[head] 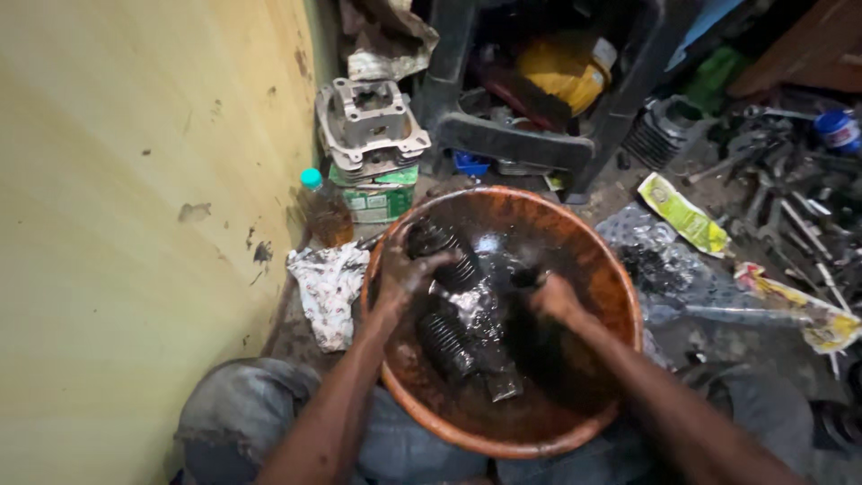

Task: The person scrubs a metal engine part by hand in a basin filled with dark liquid. They pour more liquid from a plastic bottle onto the part and continue scrubbing it thoroughly.

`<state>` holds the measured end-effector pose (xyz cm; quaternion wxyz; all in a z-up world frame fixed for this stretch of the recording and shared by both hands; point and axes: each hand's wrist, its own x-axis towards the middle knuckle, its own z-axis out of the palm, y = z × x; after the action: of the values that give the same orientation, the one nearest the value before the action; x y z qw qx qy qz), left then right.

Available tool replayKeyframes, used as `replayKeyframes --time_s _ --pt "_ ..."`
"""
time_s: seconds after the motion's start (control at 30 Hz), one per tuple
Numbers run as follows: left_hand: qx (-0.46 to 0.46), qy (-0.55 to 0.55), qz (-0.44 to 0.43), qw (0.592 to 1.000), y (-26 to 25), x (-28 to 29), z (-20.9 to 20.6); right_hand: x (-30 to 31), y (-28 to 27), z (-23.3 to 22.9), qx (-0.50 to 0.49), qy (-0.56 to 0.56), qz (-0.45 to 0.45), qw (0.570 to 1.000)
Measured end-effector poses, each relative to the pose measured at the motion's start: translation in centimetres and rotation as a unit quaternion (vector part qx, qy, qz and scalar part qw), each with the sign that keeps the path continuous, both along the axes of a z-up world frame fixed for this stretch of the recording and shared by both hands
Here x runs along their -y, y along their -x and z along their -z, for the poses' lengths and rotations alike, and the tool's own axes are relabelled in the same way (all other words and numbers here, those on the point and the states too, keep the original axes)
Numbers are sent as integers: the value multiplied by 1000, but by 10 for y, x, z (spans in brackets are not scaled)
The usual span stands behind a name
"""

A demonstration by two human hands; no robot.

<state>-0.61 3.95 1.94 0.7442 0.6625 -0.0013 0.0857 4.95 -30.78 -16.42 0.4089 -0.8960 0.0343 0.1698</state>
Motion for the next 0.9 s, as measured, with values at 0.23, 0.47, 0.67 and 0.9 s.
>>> replayKeyframes --time_s 0.23,0.47,0.67,0.9 --pt "-52 -24 -59 997 -14 1 20 -15 1 -6 6 54 -1 999" --pt "-81 60 -52 994 -34 -12 67 -120 -46 -152 13 -209 -13 978" --pt "-201 129 -17 971 -24 -5 104 -299 -79 -217 -248 -296 -1 922" --pt "-182 136 -54 972 -30 -13 120 -409 -112 -156 -314 -399 34 861"
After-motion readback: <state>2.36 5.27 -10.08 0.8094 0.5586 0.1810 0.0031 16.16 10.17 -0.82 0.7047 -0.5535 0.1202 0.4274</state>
